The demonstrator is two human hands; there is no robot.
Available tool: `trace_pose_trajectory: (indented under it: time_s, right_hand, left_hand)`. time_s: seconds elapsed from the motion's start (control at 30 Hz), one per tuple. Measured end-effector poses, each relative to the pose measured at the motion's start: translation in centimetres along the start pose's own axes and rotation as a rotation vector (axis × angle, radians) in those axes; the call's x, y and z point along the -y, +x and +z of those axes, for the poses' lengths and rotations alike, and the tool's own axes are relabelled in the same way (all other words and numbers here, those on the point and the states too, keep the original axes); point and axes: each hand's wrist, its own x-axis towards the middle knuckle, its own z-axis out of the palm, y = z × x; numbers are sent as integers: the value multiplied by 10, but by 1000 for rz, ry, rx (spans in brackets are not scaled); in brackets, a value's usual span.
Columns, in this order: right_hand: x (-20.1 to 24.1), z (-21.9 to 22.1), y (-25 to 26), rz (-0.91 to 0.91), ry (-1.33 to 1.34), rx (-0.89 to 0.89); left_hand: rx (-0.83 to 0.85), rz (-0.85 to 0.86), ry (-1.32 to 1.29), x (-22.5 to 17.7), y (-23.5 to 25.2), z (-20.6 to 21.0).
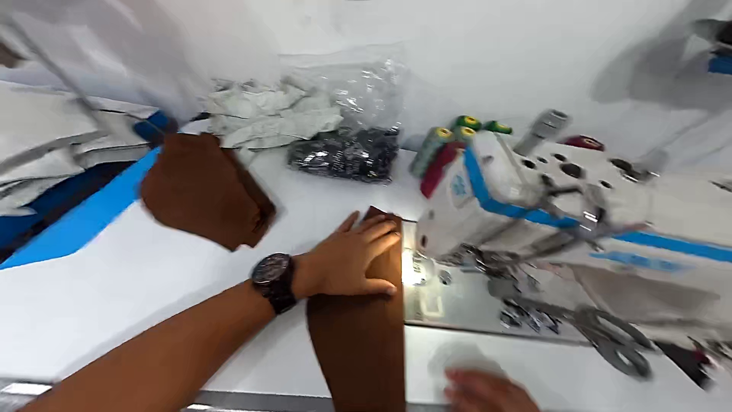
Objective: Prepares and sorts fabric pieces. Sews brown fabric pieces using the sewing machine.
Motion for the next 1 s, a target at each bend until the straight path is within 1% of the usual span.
trace_pose_trajectory:
  time_s: [0.07, 0.1, 0.13, 0.17, 0.23, 0.3, 0.4, 0.47, 0.57, 0.6, 0.63, 0.67, 0.73, 0.8, 0.83, 0.9, 0.93, 1.0]
  right_hand:
    - [-27, -30, -1, 139, -169, -163]
    - [-46, -45, 1, 172, -267, -239]
    - [-64, -60, 4, 195, -337, -270]
    - [-78, -74, 9, 214, -380, -262]
    - [-97, -93, 29, 226, -404, -185]
    - [-110, -99, 53, 201, -398, -92]
    - [-119, -94, 90, 178, -353, 50]
    - [-119, -88, 109, 228, -332, 179]
    - [-118, -81, 130, 360, -310, 378]
    - [-116, -82, 135, 394, -303, 417]
    - [-112, -82, 137, 401, -302, 416]
    - [-102, -80, 135, 383, -310, 370]
    - [-74, -65, 127, 241, -378, 200]
    - [-53, -35, 114, 74, -448, 45]
    - [-45, -21, 107, 34, -433, 13]
    - [-36, -8, 96, 59, -315, 23]
    - [-34, -11, 93, 101, -244, 29]
    - [-33, -27, 88, 172, -186, 18]
  left_hand:
    - [-21, 28, 13, -1, 0, 2]
    - [-32, 36, 21, -1, 1, 3]
    - [-47, 44, 26, -2, 1, 3]
    - [-56, 48, 38, -2, 1, 4]
    - [-46, 37, 109, -4, 2, 2]
    - [-28, 41, 171, -5, 3, 1]
    - [-19, 45, 182, -3, 4, 1]
    - [2, 31, 175, -3, 4, 1]
    - [28, 12, 161, -3, 4, 0]
    - [39, 8, 157, -3, 4, -1]
    - [49, 6, 159, -4, 4, -1]
    - [54, 9, 164, -5, 4, -1]
    - [42, 28, 182, -6, 3, -3]
    - [12, 52, 193, -5, 2, -1]
    - [0, 65, 192, -5, 3, 0]
    - [-32, 95, 195, -5, 3, 1]
    - [-42, 103, 193, -5, 3, 1]
    - [-44, 102, 179, -5, 2, -2]
